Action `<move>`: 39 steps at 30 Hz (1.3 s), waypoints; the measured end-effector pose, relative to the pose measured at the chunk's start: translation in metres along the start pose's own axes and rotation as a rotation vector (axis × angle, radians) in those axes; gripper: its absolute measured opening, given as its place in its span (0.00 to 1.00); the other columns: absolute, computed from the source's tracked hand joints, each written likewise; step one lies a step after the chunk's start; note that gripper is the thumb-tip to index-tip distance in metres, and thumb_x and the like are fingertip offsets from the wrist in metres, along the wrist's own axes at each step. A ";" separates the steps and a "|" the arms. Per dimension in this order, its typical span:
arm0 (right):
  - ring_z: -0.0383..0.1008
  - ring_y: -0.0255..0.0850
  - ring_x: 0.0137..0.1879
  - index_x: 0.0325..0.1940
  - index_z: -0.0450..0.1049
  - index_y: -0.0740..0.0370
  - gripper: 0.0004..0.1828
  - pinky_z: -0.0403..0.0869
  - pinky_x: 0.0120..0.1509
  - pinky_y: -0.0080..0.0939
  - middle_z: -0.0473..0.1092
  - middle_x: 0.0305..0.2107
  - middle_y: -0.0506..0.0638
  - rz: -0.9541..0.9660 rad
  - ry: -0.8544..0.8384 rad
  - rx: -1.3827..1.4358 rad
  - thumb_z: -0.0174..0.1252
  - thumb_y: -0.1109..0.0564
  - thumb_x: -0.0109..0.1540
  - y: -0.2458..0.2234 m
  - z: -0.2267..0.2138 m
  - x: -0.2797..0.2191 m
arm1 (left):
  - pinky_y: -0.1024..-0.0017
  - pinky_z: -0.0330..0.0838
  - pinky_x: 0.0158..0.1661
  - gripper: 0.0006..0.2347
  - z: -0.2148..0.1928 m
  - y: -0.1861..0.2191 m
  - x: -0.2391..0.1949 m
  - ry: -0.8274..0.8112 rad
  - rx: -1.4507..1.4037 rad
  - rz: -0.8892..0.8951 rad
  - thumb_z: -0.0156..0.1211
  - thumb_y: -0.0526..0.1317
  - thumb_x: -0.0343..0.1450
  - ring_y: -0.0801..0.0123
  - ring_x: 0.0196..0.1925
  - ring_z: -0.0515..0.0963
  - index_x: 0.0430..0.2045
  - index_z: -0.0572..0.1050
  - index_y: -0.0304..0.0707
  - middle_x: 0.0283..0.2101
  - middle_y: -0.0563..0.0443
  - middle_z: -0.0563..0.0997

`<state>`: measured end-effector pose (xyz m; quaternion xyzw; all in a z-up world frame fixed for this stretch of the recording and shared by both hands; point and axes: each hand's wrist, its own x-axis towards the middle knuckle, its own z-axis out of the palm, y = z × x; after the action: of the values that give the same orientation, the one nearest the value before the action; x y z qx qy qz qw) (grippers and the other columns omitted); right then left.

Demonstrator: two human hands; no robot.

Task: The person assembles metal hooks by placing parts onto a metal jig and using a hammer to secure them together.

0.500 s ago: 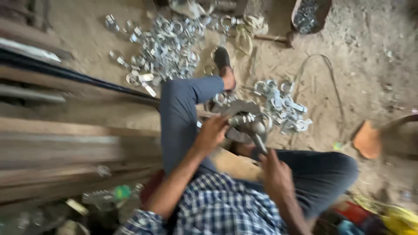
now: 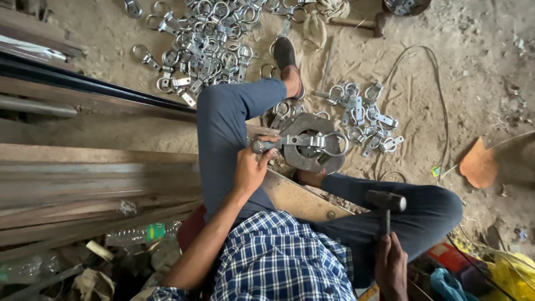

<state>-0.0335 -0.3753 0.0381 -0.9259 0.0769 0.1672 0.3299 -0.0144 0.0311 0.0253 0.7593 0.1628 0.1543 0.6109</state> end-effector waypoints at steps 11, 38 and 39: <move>0.64 0.40 0.21 0.33 0.66 0.62 0.25 0.62 0.28 0.43 0.63 0.16 0.50 0.032 0.019 0.096 0.37 0.44 0.75 -0.001 0.008 0.009 | 0.68 0.77 0.40 0.08 0.008 0.001 0.019 -0.044 0.069 0.014 0.60 0.29 0.73 0.62 0.40 0.86 0.45 0.78 0.33 0.44 0.43 0.85; 0.61 0.40 0.13 0.39 0.68 0.64 0.17 0.60 0.16 0.49 0.65 0.12 0.51 -0.052 -0.123 0.069 0.42 0.50 0.72 -0.029 0.024 0.010 | 0.58 0.78 0.43 0.13 0.020 -0.020 0.025 -0.283 0.423 0.121 0.61 0.32 0.72 0.48 0.40 0.84 0.51 0.74 0.33 0.42 0.36 0.83; 0.61 0.40 0.14 0.40 0.69 0.64 0.16 0.60 0.17 0.49 0.65 0.12 0.52 -0.099 -0.134 0.056 0.43 0.50 0.72 -0.038 0.029 0.013 | 0.57 0.77 0.43 0.14 0.021 -0.020 0.025 -0.264 0.422 0.129 0.60 0.32 0.71 0.47 0.41 0.83 0.52 0.74 0.32 0.42 0.35 0.83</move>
<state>-0.0194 -0.3277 0.0345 -0.9058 0.0137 0.2099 0.3677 0.0155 0.0276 0.0023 0.8924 0.0614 0.0554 0.4437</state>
